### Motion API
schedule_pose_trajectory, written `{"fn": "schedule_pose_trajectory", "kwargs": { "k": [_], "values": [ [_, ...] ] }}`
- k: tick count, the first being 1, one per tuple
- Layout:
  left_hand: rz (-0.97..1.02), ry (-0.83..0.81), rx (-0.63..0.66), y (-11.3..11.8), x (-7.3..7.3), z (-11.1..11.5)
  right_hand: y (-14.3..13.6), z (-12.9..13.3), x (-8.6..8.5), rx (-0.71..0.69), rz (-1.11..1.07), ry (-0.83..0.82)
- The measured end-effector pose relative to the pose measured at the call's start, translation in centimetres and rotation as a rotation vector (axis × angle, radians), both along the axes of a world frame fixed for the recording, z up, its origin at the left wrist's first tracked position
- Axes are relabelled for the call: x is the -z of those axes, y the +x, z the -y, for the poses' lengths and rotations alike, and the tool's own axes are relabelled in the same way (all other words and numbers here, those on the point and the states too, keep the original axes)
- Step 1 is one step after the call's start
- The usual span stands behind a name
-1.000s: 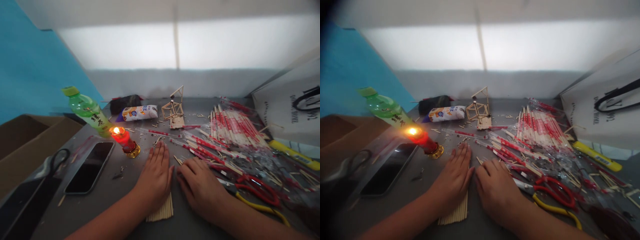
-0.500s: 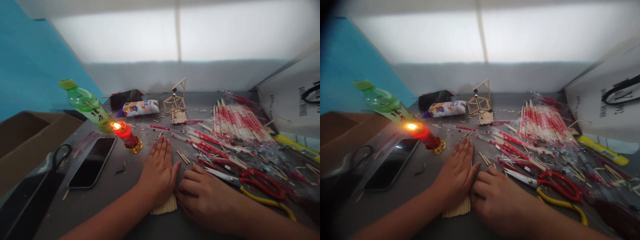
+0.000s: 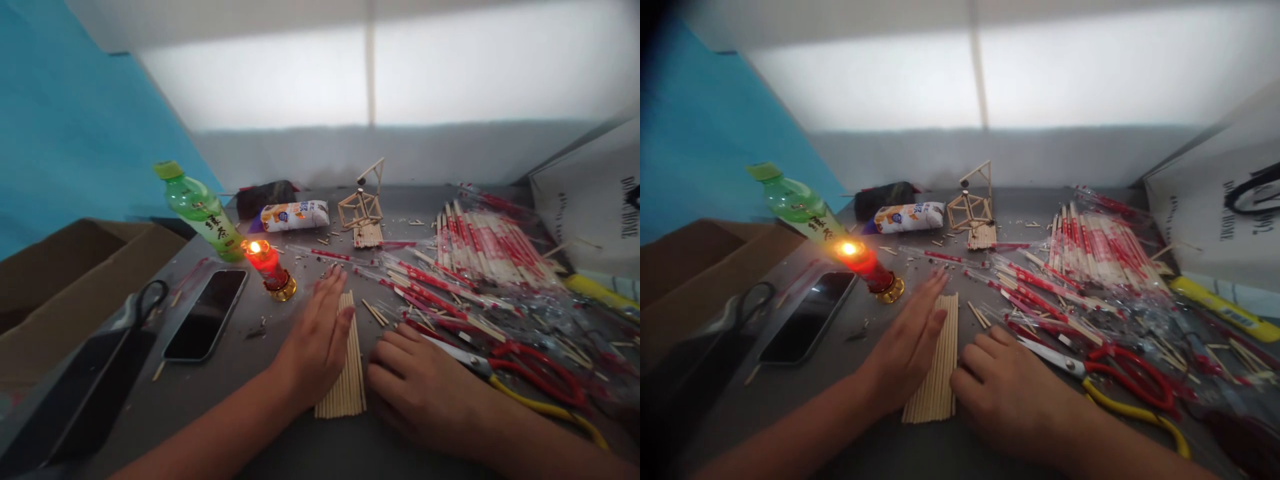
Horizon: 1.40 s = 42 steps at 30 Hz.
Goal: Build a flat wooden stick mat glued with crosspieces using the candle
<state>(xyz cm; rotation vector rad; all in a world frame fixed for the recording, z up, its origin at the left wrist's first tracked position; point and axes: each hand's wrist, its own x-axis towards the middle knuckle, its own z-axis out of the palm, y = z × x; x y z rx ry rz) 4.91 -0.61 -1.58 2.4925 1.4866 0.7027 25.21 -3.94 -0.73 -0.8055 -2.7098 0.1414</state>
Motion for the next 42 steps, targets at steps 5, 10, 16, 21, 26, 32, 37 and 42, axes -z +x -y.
{"fn": "schedule_pose_trajectory", "kwargs": {
  "k": [5,10,16,21,26,32,37,42],
  "values": [
    [-0.094,0.104,0.047,-3.3,-0.8,3.4,0.0,0.0,0.2,-0.016,-0.004,-0.048],
    [-0.354,0.287,0.257,-5.2,0.1,6.8,-0.1,0.0,1.2,0.015,0.000,-0.081],
    [-0.326,0.326,0.266,-5.4,1.0,6.9,-0.6,-0.2,0.5,0.008,-0.009,-0.112],
    [-0.266,0.280,0.261,-5.5,0.6,6.4,-0.7,-0.3,0.1,0.022,-0.025,-0.163],
    [-0.256,0.183,0.222,-6.1,-0.7,5.8,-0.7,-0.2,0.1,0.061,-0.070,-0.183],
    [-0.420,0.270,0.240,-6.5,-0.1,5.3,-0.8,-0.2,0.2,0.078,-0.098,-0.177],
    [-0.503,0.307,0.289,-7.1,0.6,4.9,-0.6,-0.2,0.9,0.158,-0.172,-0.068],
    [-0.482,0.318,0.309,-7.4,0.9,4.5,-0.5,-0.3,1.4,0.205,-0.205,-0.007]
  ]
}}
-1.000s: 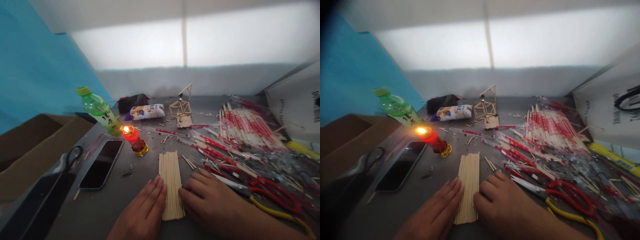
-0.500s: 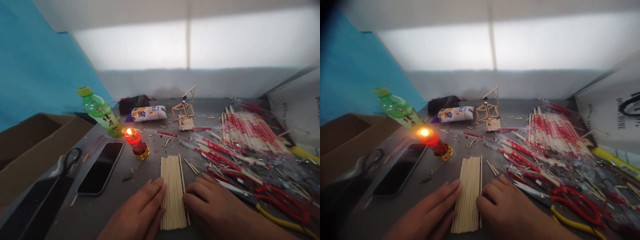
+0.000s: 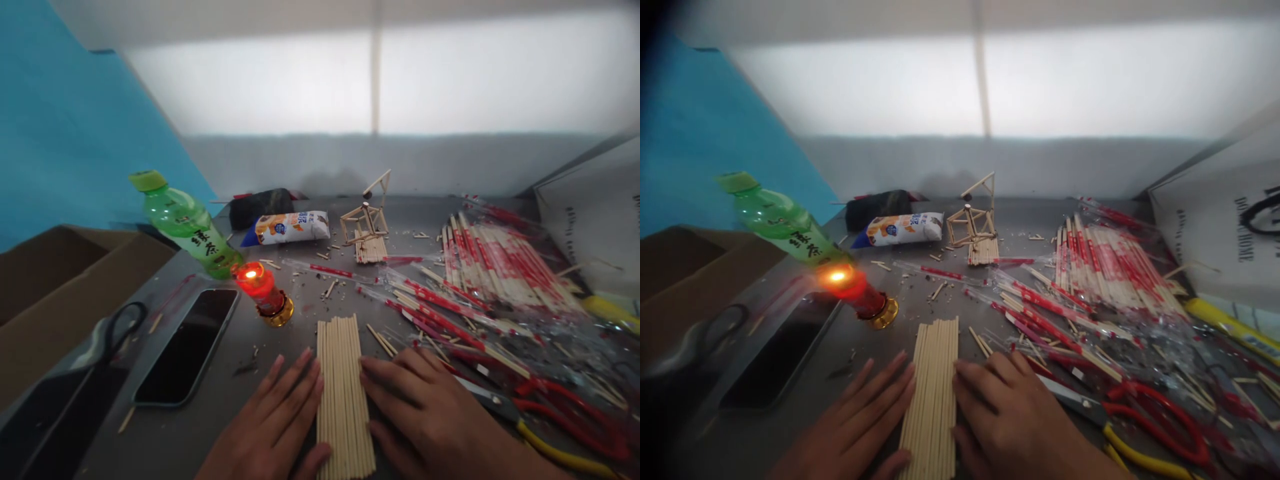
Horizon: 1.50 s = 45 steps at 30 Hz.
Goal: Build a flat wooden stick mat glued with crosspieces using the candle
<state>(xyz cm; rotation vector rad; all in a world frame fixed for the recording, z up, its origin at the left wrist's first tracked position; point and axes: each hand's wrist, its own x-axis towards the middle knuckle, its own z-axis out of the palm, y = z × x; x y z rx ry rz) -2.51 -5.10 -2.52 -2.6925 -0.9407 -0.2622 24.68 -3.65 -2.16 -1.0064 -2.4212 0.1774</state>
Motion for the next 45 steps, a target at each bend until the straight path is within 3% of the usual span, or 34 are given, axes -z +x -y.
{"fn": "schedule_pose_trajectory", "kwargs": {
  "k": [9,15,23,27,38,45],
  "values": [
    [0.027,0.010,0.006,-0.1,0.4,0.1,-0.3,-0.2,0.5,-0.088,0.023,-0.078],
    [0.001,0.021,-0.008,-0.1,0.5,0.3,0.2,-0.3,-0.5,-0.071,0.097,-0.137],
    [-0.018,0.021,-0.006,0.8,0.1,0.9,0.2,0.5,-0.3,-0.049,0.202,0.149],
    [-0.015,0.068,-0.038,1.3,0.2,1.4,-0.3,1.0,0.3,-0.036,0.190,0.172],
    [0.019,0.004,-0.053,1.5,0.7,1.4,-1.3,1.7,0.7,-0.024,0.194,0.251],
    [-0.014,-0.041,-0.052,1.8,-1.0,0.6,-0.8,1.9,0.3,-0.011,0.266,0.228]
  ]
}}
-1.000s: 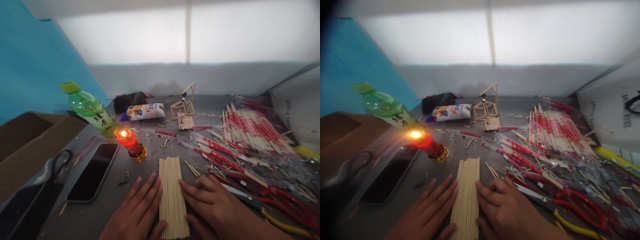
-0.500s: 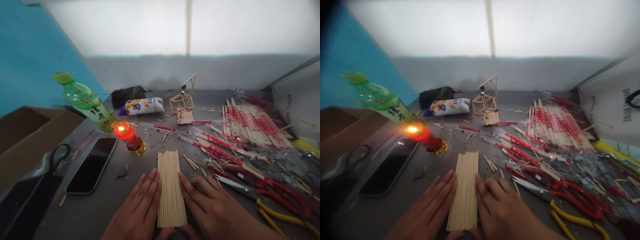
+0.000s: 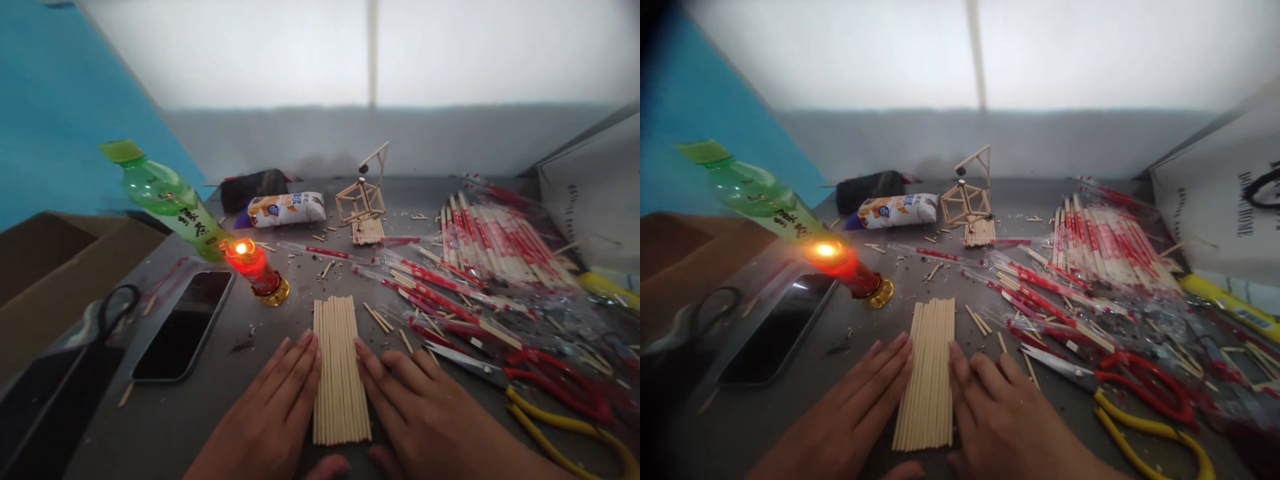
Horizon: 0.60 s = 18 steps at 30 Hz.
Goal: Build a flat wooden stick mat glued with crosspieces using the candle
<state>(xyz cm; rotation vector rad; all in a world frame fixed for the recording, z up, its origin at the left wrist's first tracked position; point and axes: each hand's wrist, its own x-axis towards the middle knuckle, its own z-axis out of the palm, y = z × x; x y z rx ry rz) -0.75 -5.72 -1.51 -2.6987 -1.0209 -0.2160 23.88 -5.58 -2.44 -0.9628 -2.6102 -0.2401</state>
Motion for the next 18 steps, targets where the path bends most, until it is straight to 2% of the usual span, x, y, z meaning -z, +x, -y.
{"fn": "schedule_pose_trajectory", "kwargs": {
  "k": [3,5,8,14,18],
  "values": [
    [0.008,-0.082,0.016,-0.8,-1.5,-0.6,0.2,-0.2,-0.4,-0.008,0.052,-0.045],
    [-0.041,-0.205,0.036,-1.2,-2.5,-1.1,0.3,-0.6,-0.9,-0.013,0.067,-0.086],
    [-0.090,-0.325,0.037,-1.3,-3.3,-2.0,0.2,-1.2,-1.9,-0.016,0.062,-0.127],
    [-0.096,-0.352,0.060,-0.8,-2.8,-2.9,-0.9,-1.8,-2.0,-0.027,0.075,-0.158],
    [-0.074,-0.332,0.060,-0.7,-2.8,-3.0,-1.4,-2.1,-2.2,-0.041,0.103,-0.246]
  ]
}}
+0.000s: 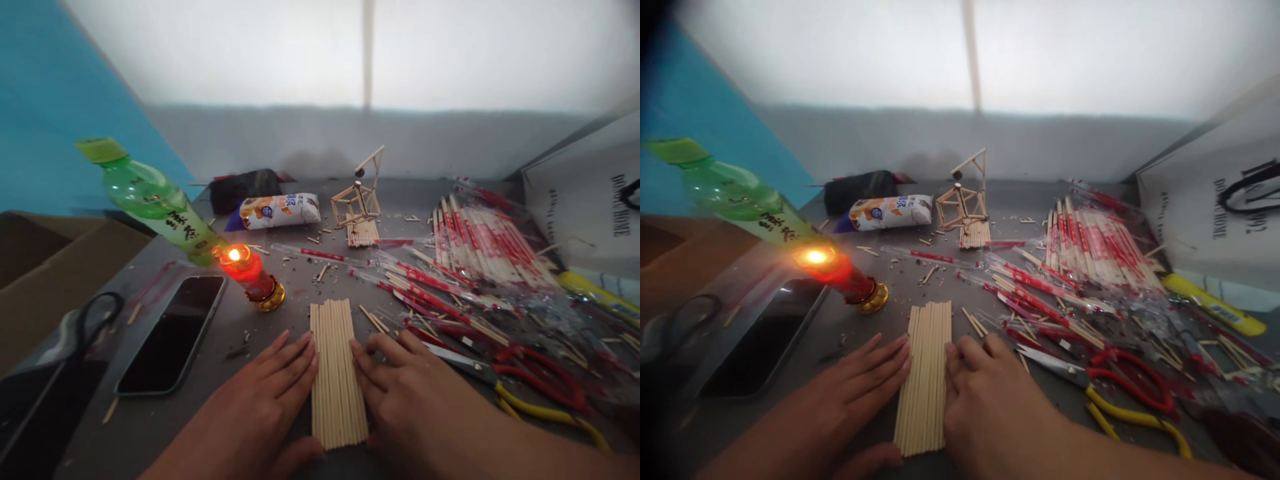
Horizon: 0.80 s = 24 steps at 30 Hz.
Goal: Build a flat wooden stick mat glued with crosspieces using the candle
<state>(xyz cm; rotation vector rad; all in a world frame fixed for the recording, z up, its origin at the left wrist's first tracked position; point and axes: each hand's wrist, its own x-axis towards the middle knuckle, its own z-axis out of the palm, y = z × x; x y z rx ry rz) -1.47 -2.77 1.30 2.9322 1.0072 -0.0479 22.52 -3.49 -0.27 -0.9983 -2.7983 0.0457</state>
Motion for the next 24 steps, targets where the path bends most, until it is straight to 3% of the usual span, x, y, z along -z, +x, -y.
{"fn": "schedule_pose_trajectory", "kwargs": {
  "k": [7,11,14,21,24],
  "values": [
    [0.106,0.025,-0.086,-0.8,-0.2,1.2,2.3,-0.6,-2.4,0.045,-0.064,-0.320],
    [0.158,0.111,-0.097,-0.8,0.2,2.0,3.1,0.2,-2.2,0.038,-0.065,-0.245],
    [0.154,0.120,-0.035,0.2,0.3,2.3,3.2,0.6,-1.5,-0.007,0.001,-0.210],
    [0.104,0.084,0.037,1.8,0.5,2.2,2.9,0.4,-1.5,-0.007,-0.015,-0.368],
    [0.128,0.077,0.031,1.6,0.6,1.8,2.2,0.1,-2.0,0.115,-0.159,-0.448]
  ]
}}
